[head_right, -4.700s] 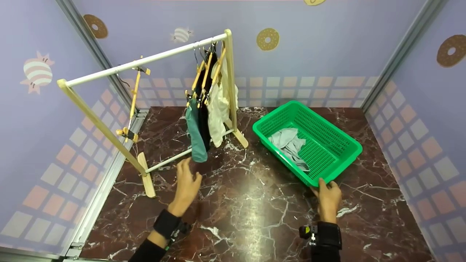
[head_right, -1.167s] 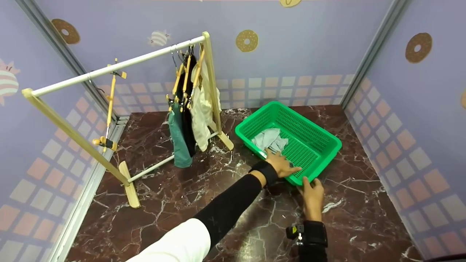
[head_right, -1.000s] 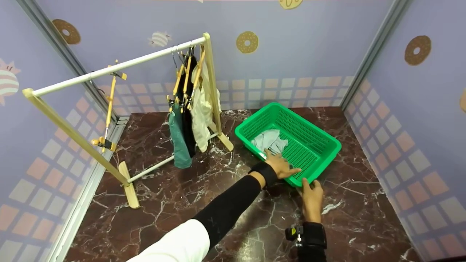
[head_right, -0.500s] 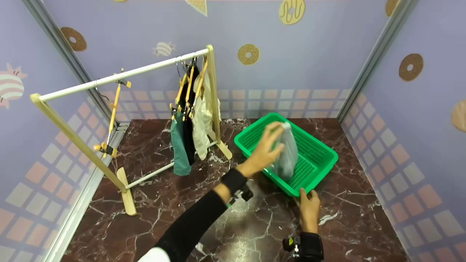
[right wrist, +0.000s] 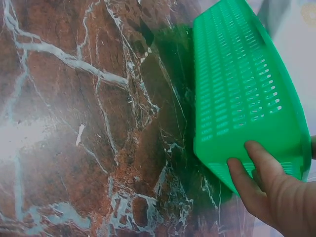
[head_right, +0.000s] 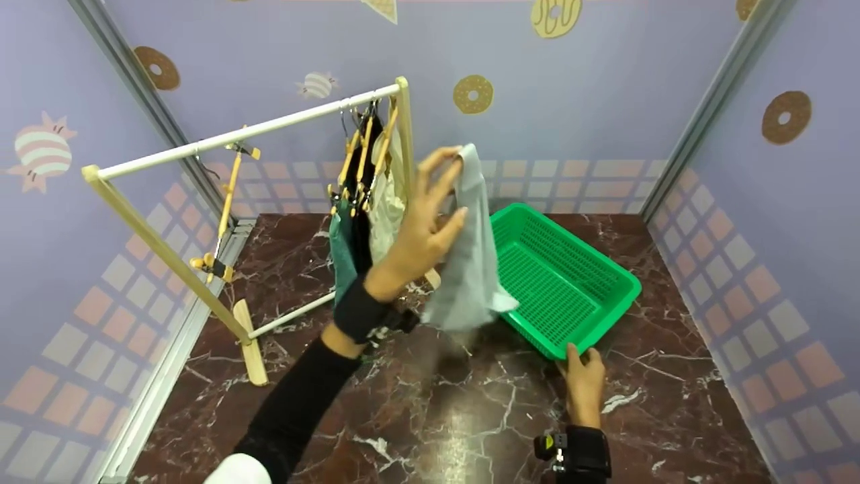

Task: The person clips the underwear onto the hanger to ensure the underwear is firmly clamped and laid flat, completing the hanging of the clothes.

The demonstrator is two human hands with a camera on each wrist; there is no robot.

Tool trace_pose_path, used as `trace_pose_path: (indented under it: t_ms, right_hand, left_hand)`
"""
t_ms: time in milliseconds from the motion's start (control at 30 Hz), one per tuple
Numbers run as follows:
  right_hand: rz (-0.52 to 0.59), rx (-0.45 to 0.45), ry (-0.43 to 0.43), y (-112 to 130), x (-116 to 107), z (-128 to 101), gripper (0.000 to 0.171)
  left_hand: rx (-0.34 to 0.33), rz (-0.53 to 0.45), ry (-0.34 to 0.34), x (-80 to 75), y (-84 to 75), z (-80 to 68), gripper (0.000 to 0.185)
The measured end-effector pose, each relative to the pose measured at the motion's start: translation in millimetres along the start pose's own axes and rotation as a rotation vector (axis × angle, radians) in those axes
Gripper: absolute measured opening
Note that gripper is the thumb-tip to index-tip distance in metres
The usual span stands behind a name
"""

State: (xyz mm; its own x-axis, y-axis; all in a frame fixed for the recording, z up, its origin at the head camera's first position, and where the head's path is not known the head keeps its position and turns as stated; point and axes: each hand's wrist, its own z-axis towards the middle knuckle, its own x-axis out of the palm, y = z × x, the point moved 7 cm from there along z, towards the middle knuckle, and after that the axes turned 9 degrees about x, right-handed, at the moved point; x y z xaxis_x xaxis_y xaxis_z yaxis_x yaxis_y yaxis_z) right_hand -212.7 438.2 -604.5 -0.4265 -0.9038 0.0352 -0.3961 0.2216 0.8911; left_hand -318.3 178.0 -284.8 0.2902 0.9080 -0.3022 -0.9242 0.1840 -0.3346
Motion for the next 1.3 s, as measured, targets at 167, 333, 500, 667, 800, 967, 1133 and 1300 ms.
trace_pose_path:
  t_ms: [167, 333, 500, 667, 800, 967, 1133, 1300]
  right_hand:
    - [-0.023, 0.004, -0.022, 3.8, -3.9, -1.9, 0.077]
    - [-0.117, -0.003, -0.073, 4.3, -6.8, -3.9, 0.072]
    - [-0.064, -0.026, -0.070, 4.4, -6.4, -3.2, 0.062]
    - [-0.172, -0.022, -0.062, 3.2, -11.1, -4.9, 0.070]
    - [-0.237, -0.042, -0.125, 9.1, -14.8, -6.2, 0.037]
    - [-0.220, -0.039, -0.115, 5.2, -16.0, -4.7, 0.036]
    - [-0.258, -0.034, -0.120, 8.6, -19.7, -4.7, 0.045]
    - [-0.291, -0.097, -0.317, 21.9, -23.2, -13.7, 0.063]
  left_hand:
    - [0.066, 0.098, 0.066, -23.4, -18.4, -1.1, 0.066]
    - [0.136, 0.267, 0.071, -49.0, -31.2, -10.2, 0.050]
    - [0.175, 0.401, 0.026, -77.0, -37.9, -24.6, 0.050]
    - [0.113, 0.466, 0.080, -83.8, -32.7, -51.0, 0.072]
    - [-0.035, 0.531, 0.206, -77.4, -13.5, -76.8, 0.081]
    - [-0.310, 0.544, 0.363, -73.5, 23.4, -122.0, 0.078]
    - [-0.575, 0.486, 0.418, -74.7, 56.4, -163.5, 0.067]
    - [-0.753, 0.486, 0.454, -75.9, 74.5, -188.2, 0.057]
